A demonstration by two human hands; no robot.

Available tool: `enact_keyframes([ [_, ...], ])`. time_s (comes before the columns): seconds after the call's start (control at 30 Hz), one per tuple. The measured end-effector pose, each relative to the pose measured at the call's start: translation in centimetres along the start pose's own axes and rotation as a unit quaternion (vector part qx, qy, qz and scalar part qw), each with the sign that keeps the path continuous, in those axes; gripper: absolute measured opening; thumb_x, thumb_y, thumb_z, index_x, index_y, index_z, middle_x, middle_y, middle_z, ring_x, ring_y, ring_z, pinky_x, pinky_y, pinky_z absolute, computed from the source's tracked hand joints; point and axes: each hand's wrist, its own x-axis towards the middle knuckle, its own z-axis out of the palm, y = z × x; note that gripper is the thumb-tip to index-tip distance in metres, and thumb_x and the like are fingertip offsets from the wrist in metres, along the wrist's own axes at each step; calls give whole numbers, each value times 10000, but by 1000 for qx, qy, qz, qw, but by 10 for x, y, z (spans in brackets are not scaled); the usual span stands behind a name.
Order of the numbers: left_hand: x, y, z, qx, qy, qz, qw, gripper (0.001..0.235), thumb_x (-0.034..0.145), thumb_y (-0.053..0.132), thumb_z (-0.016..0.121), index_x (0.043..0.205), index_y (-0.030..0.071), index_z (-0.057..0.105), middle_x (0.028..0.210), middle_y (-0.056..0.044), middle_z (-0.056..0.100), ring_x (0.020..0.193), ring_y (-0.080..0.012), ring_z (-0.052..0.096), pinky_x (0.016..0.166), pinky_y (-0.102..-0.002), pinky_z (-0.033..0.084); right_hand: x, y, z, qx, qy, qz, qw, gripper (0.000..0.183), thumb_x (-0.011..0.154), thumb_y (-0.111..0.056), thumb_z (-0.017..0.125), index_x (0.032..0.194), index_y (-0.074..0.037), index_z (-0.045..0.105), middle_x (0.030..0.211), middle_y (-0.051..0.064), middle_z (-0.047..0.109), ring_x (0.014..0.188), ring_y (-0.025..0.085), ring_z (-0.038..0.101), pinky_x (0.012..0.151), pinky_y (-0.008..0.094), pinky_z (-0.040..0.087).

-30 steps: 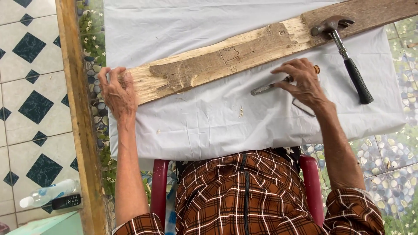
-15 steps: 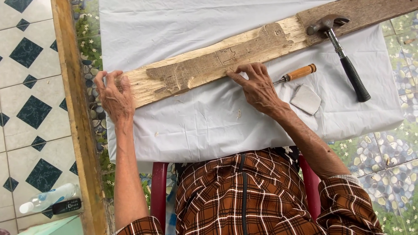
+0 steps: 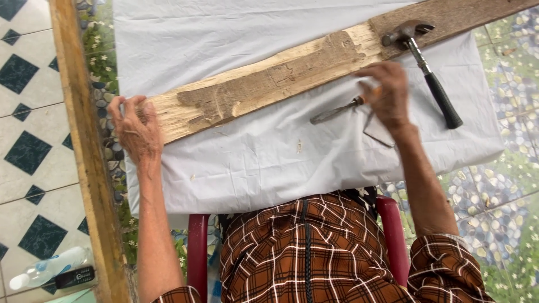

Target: The person sands a long wooden plank with a sanding block, moving back and forth along its length. They pause to wipe the plank with their hand and later use a small white cloth to clean the surface. A hammer and chisel rest on the white cloth beneath the plank.

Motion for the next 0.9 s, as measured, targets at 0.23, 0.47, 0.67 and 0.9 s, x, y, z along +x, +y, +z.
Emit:
enact_keyframes([
  [0.23, 0, -3, 1, 35, 28, 74, 996, 450, 1172, 438, 493, 1150, 46, 713, 1313, -183, 460, 1142, -346, 588, 687, -505, 605, -20, 1, -80, 49, -129, 142, 980, 145, 985, -104, 777, 1122, -81, 735, 1167, 133, 687, 1101, 287, 610, 916, 423, 489],
  [0.47, -3, 4, -4, 27, 35, 96, 994, 406, 1191, 387, 501, 1162, 36, 703, 1273, -164, 465, 1016, -356, 641, 672, -527, 566, -57, -25, -88, -44, -266, 230, 935, 678, 795, -485, 820, 1323, -125, 594, 1044, 108, 684, 887, 253, 627, 706, 375, 483],
  [0.67, -1, 1, -2, 36, 44, 88, 995, 395, 1167, 392, 524, 1134, 59, 734, 1276, -171, 480, 1141, -346, 584, 736, -521, 580, -50, -30, -88, -3, -324, 278, 904, 326, 841, -309, 766, 1044, -79, 657, 1032, 124, 611, 867, 319, 596, 714, 435, 423],
  [0.9, -2, 3, -3, 28, 33, 69, 997, 328, 1138, 342, 559, 1135, 59, 723, 1290, -169, 469, 1128, -348, 587, 727, -520, 570, 17, -42, -50, 11, 3, -12, 1000, 90, 1015, -15, 816, 1094, -7, 773, 1038, 127, 724, 924, 282, 625, 797, 381, 491],
])
